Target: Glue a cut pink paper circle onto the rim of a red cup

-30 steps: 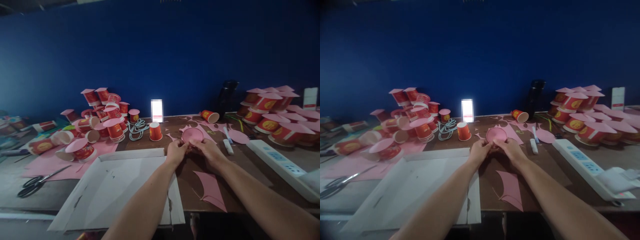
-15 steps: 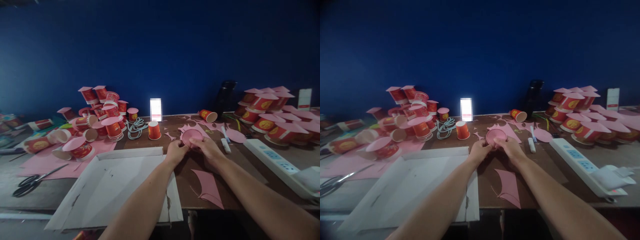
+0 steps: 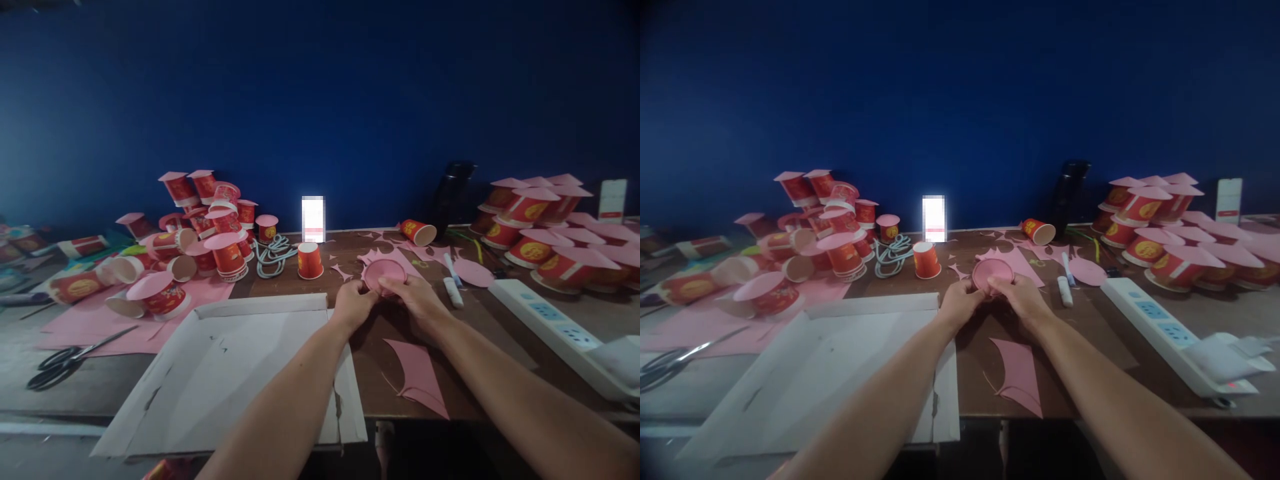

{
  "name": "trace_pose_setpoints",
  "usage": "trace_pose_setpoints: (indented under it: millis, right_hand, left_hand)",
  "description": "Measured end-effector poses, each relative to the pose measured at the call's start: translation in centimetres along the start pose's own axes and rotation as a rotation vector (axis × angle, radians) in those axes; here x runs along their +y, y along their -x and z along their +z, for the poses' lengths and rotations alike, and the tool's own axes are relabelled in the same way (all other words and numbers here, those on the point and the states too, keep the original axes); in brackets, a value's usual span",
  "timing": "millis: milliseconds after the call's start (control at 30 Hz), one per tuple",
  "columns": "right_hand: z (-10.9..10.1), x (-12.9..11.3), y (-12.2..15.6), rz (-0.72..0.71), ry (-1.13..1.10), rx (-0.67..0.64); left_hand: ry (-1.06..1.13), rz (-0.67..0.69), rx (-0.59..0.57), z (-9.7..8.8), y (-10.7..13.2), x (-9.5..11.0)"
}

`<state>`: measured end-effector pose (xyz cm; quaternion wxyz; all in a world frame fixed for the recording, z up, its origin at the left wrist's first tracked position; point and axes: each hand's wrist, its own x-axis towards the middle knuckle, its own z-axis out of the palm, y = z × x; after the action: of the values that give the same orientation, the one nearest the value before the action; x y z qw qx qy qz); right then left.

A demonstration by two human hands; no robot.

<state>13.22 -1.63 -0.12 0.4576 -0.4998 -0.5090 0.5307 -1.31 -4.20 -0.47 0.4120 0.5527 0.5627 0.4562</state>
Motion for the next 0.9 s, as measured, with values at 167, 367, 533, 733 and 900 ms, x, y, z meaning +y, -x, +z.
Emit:
trace_pose_setpoints:
  millis: [167,367,533,733,900]
  right_hand:
    - [-0.1,0.2,0.1,-0.012,0.044,-0.019]
    - [-1.6,-1.2,-0.4,-0.277,0.447,0.097]
    - [-4.7,-1.4,-1.9,-0.346,0.716,0.451]
    - [-7.6,-0.7,-3.1,-0.121,1.111,0.576]
    - [-9.1,0.4,-3.9,-0.044,1.205,0.632]
  left_hand:
    - [0.011,-0.006,0.017,0.0,-0.1,0.0]
    - [-0.019,-0.086,0.09,0.0,-0.5,-0.4]
    - [-0.174,-0.066,-0.047,0.0,0.0,-0.3]
    - [-0.308,0.021,-0.081,0.0,0.7,0.5]
    - [-0.384,0.114,-0.058,0.2,1.1,0.3]
